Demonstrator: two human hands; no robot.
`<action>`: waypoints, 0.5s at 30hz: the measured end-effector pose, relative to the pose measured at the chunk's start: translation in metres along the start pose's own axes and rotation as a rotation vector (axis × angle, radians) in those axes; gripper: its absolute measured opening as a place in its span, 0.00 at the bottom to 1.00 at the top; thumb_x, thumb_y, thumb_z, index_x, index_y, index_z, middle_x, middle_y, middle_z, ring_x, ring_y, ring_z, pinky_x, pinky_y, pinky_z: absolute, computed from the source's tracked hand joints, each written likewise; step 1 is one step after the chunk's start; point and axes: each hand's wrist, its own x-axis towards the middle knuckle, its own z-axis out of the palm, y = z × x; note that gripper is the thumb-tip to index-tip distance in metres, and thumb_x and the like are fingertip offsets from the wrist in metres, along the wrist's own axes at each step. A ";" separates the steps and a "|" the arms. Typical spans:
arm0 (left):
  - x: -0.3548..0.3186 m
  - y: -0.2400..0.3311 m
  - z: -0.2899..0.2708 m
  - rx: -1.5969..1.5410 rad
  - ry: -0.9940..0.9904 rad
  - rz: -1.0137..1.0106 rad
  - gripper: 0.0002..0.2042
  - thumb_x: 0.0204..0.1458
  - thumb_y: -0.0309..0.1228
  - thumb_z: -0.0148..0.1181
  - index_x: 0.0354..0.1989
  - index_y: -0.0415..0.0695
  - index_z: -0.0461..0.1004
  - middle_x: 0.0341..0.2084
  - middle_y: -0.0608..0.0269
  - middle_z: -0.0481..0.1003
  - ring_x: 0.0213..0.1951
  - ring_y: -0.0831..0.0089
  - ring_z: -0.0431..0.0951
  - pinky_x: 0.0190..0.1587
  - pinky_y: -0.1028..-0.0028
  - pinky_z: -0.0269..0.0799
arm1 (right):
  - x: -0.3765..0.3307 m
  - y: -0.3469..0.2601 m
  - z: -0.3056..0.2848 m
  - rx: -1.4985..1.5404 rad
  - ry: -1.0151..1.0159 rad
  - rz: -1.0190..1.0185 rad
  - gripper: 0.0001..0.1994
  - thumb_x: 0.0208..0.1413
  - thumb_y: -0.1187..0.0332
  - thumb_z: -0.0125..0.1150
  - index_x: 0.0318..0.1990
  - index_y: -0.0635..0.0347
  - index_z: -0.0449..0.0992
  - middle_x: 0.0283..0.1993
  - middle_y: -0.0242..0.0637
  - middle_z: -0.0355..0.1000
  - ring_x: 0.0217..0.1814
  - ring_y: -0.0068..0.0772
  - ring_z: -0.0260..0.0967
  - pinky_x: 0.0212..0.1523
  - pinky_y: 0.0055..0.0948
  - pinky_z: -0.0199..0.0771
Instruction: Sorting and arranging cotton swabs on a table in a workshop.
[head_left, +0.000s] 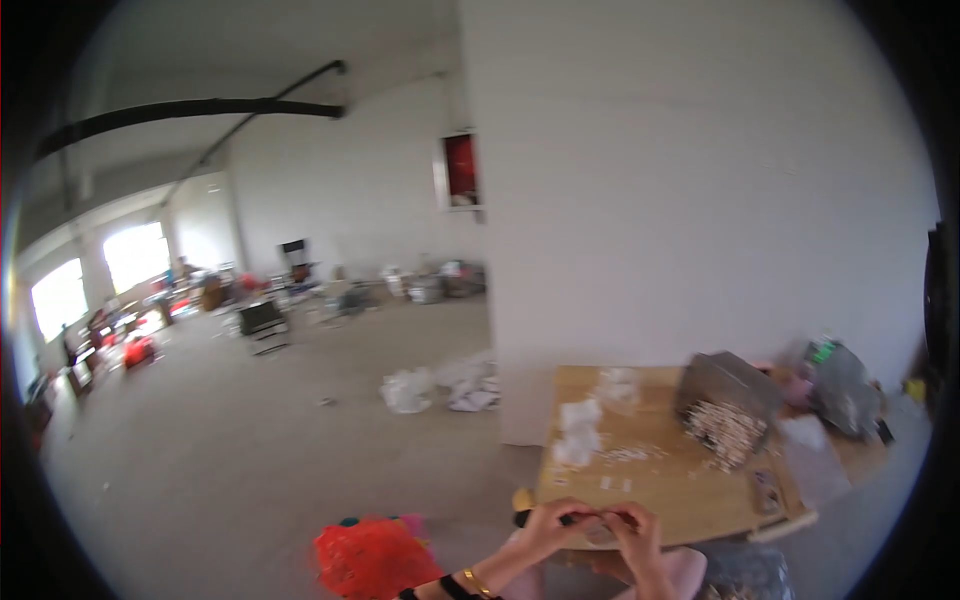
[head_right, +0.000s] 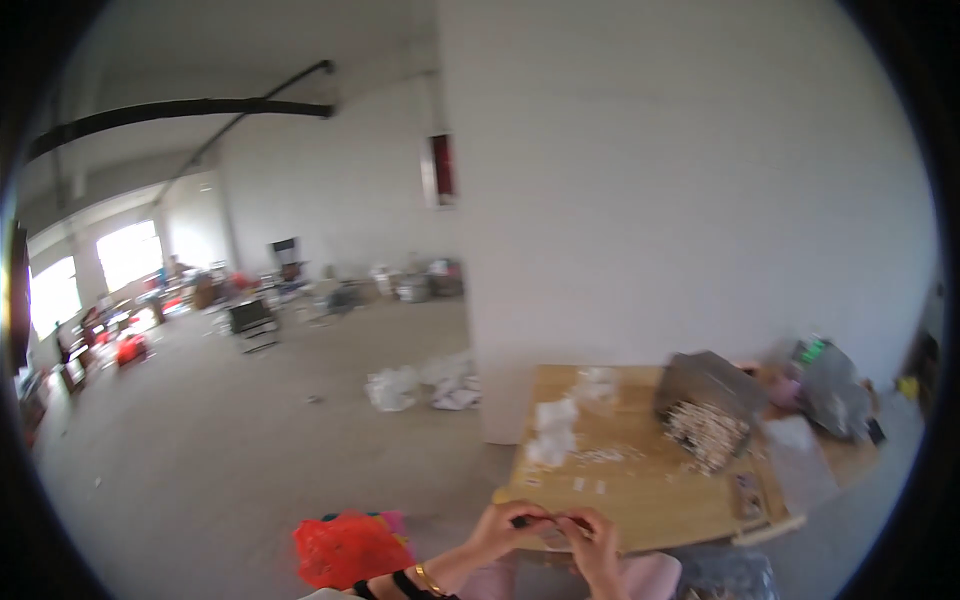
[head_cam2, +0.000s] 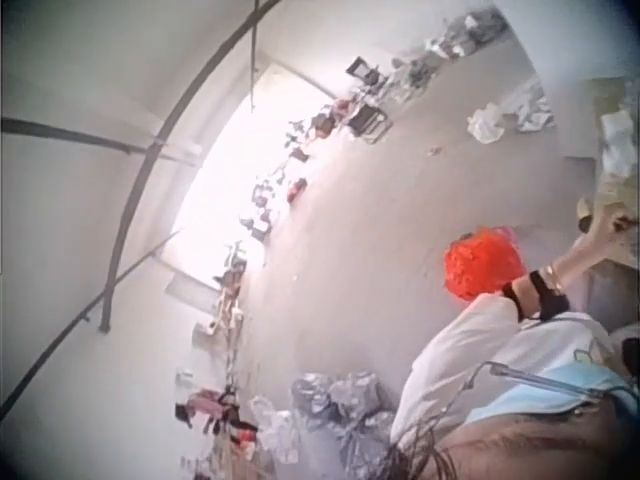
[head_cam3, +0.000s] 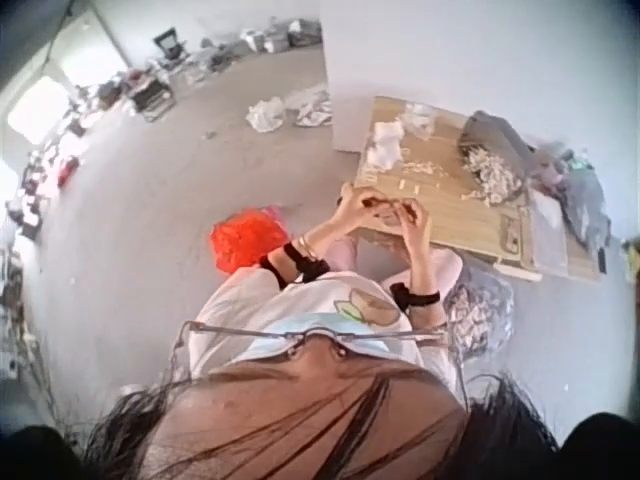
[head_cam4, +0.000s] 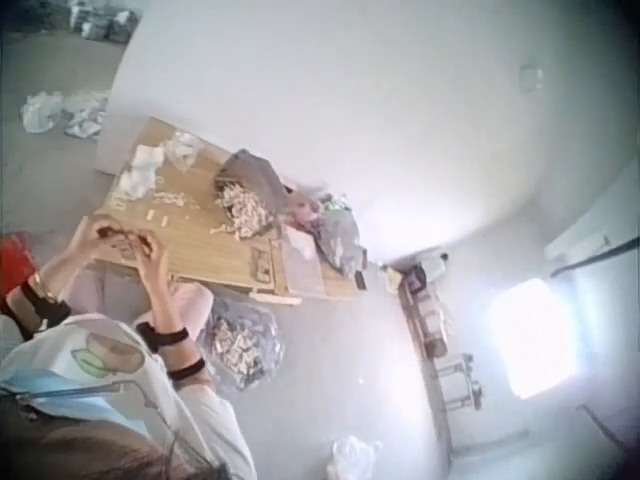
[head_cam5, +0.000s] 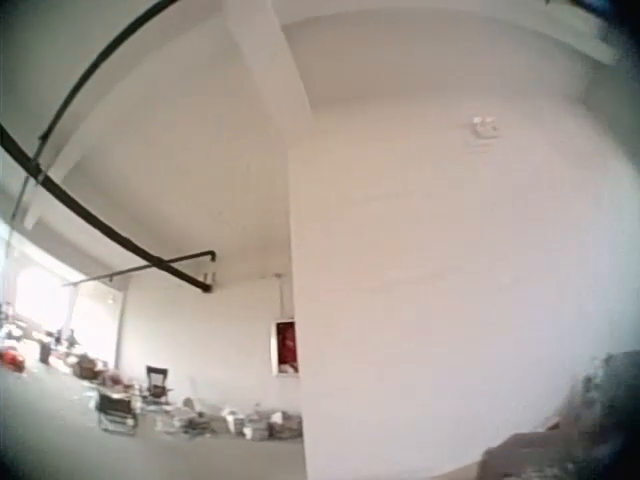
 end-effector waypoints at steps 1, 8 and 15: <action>-0.001 0.004 -0.004 0.035 0.000 -0.014 0.09 0.54 0.30 0.68 0.40 0.40 0.82 0.34 0.64 0.82 0.35 0.79 0.79 0.41 0.75 0.75 | 0.003 0.002 0.002 0.000 -0.009 -0.010 0.07 0.57 0.70 0.65 0.39 0.64 0.80 0.36 0.38 0.80 0.38 0.25 0.77 0.39 0.25 0.76; -0.005 0.007 -0.031 0.091 0.062 0.052 0.08 0.55 0.30 0.66 0.40 0.41 0.81 0.34 0.61 0.81 0.35 0.72 0.80 0.41 0.74 0.75 | 0.018 0.005 0.019 -0.113 -0.099 -0.203 0.06 0.59 0.70 0.64 0.40 0.64 0.79 0.34 0.33 0.77 0.38 0.23 0.71 0.41 0.27 0.73; -0.005 -0.007 -0.045 0.069 0.165 0.004 0.07 0.56 0.27 0.65 0.40 0.38 0.80 0.35 0.62 0.79 0.38 0.74 0.79 0.42 0.74 0.75 | 0.035 0.015 0.043 -0.009 -0.163 -0.085 0.07 0.61 0.66 0.63 0.40 0.61 0.79 0.38 0.33 0.77 0.40 0.26 0.72 0.53 0.28 0.69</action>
